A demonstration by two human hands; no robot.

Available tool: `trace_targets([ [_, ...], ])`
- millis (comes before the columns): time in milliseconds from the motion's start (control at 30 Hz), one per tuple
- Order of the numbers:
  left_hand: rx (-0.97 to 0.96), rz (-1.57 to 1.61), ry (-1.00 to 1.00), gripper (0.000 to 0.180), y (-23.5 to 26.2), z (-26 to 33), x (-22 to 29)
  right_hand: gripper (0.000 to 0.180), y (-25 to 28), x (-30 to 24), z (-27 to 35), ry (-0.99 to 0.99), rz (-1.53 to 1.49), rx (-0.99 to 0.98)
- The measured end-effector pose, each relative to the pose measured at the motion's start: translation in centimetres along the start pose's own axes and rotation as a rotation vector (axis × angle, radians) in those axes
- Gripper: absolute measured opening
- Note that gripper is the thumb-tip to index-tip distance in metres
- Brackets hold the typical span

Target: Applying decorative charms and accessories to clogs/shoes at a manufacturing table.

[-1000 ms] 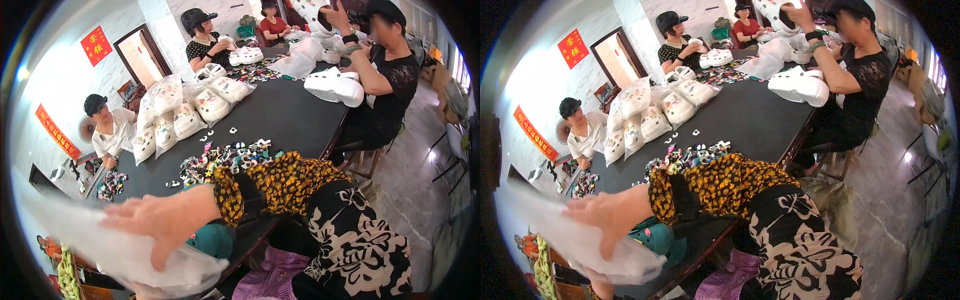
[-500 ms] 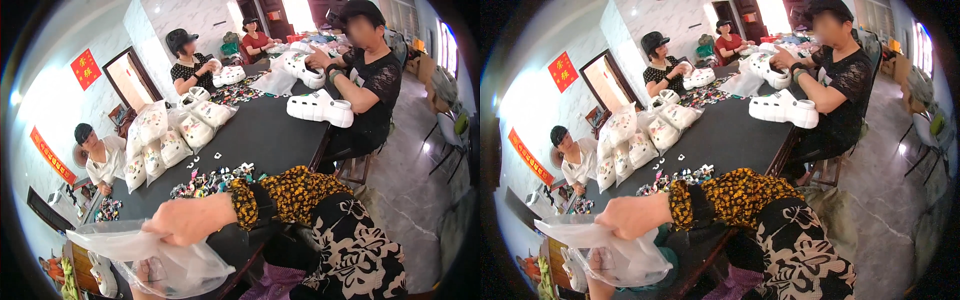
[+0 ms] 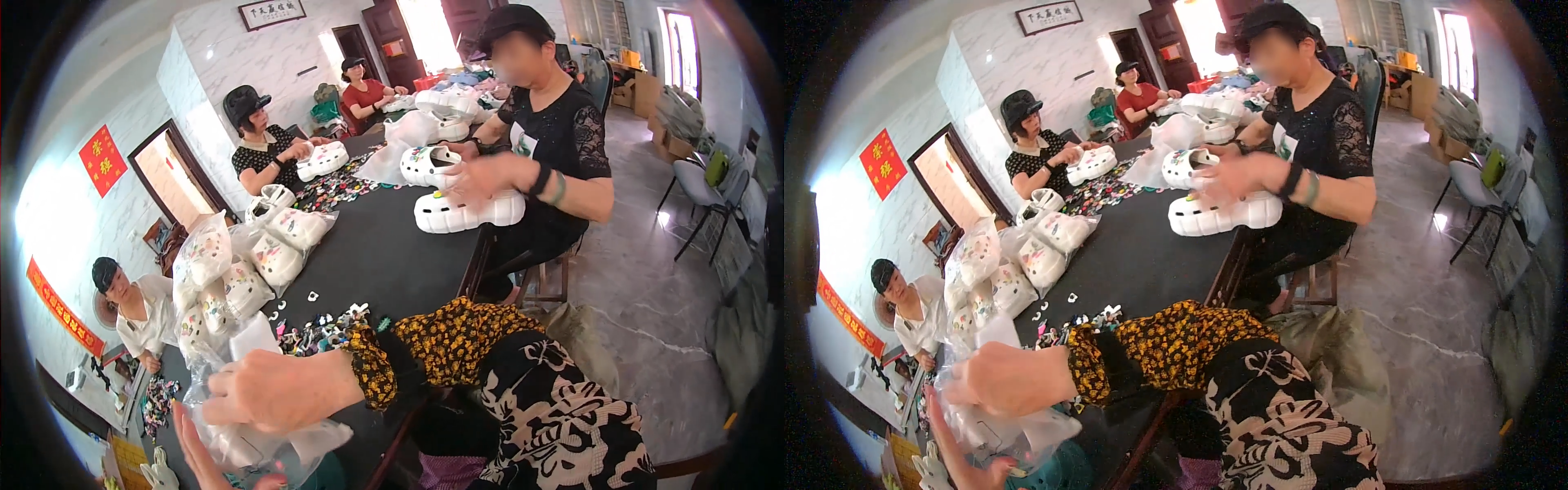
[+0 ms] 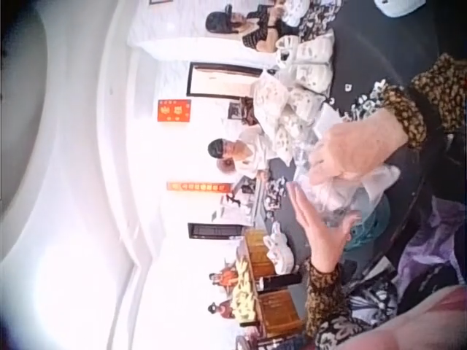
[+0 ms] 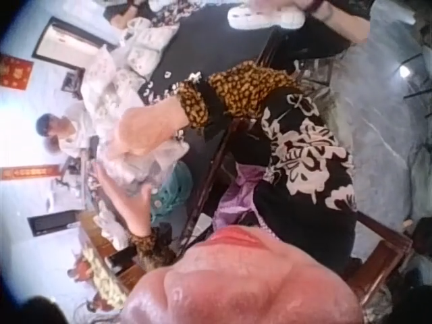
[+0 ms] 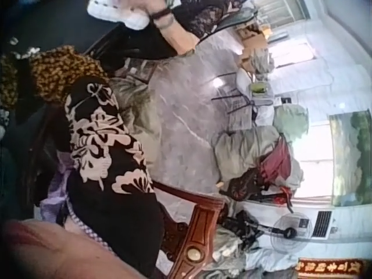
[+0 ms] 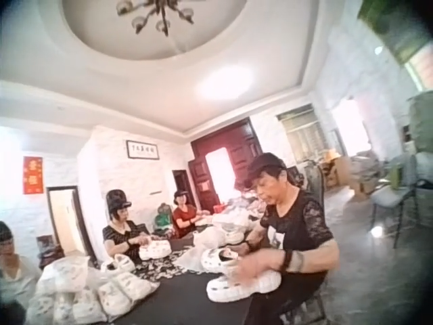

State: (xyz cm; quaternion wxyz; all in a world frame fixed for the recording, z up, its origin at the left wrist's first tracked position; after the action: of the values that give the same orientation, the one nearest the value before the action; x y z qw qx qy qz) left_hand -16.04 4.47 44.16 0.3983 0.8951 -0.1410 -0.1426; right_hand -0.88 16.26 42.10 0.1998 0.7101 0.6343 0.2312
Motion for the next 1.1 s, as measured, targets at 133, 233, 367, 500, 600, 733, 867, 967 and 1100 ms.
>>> trace_targets([
  [133, -0.05, 0.411, 0.095, 0.098, -3.4, -0.6, 0.5, 0.02, 0.0, -0.3, -0.9, -0.018, -0.412, 0.305],
  [233, -0.007, 0.546, 0.172, 0.101, -2.8, -0.1, 0.1, 0.018, -1.3, -2.0, -2.2, -0.015, -0.763, 0.423],
  [367, 0.084, 0.699, 0.095, 0.086, -3.2, -0.5, 0.0, 0.021, -3.6, -2.8, -2.2, -0.306, -1.224, 0.297],
  [500, 0.27, 0.8, 0.359, 0.05, -3.4, 1.6, -1.2, 0.022, -3.7, -3.1, -2.6, -0.264, -1.138, 0.293],
  [600, 0.187, 0.738, 0.504, 0.039, -2.6, 4.5, -5.3, 0.045, -3.9, -3.0, -3.3, -0.244, -1.094, 0.053],
  [733, 0.381, 1.341, 0.841, 0.023, -3.5, 6.8, -7.8, 0.072, -2.4, -0.7, -1.1, 0.002, -0.515, 0.303],
  [867, 0.455, 1.202, 0.748, 0.025, -4.0, 7.8, -8.4, 0.079, -6.7, -1.6, -1.0, -0.037, -0.578, 0.188],
  [967, 0.505, 1.062, 0.653, 0.027, -5.2, 8.2, -8.7, 0.077, -9.5, -3.0, -1.0, -0.213, -0.883, 0.09],
  [1100, 0.541, 0.766, 0.596, 0.029, -6.2, 9.3, -8.8, 0.058, -10.1, -3.8, -1.6, -0.345, -1.179, 0.206],
])
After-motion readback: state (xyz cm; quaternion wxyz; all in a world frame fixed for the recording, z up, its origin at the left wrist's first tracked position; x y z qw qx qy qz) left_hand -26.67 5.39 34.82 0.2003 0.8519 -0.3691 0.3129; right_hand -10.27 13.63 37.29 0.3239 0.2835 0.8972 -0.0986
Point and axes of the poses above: each hand's wrist, its own z-axis away from the middle knuckle, its own y-axis out of the back of the hand, x = y × z, the point moved 3 cm from there along -z, towards the middle knuckle, and after that the axes turned 2 degrees about y, right-handed, at the moved point
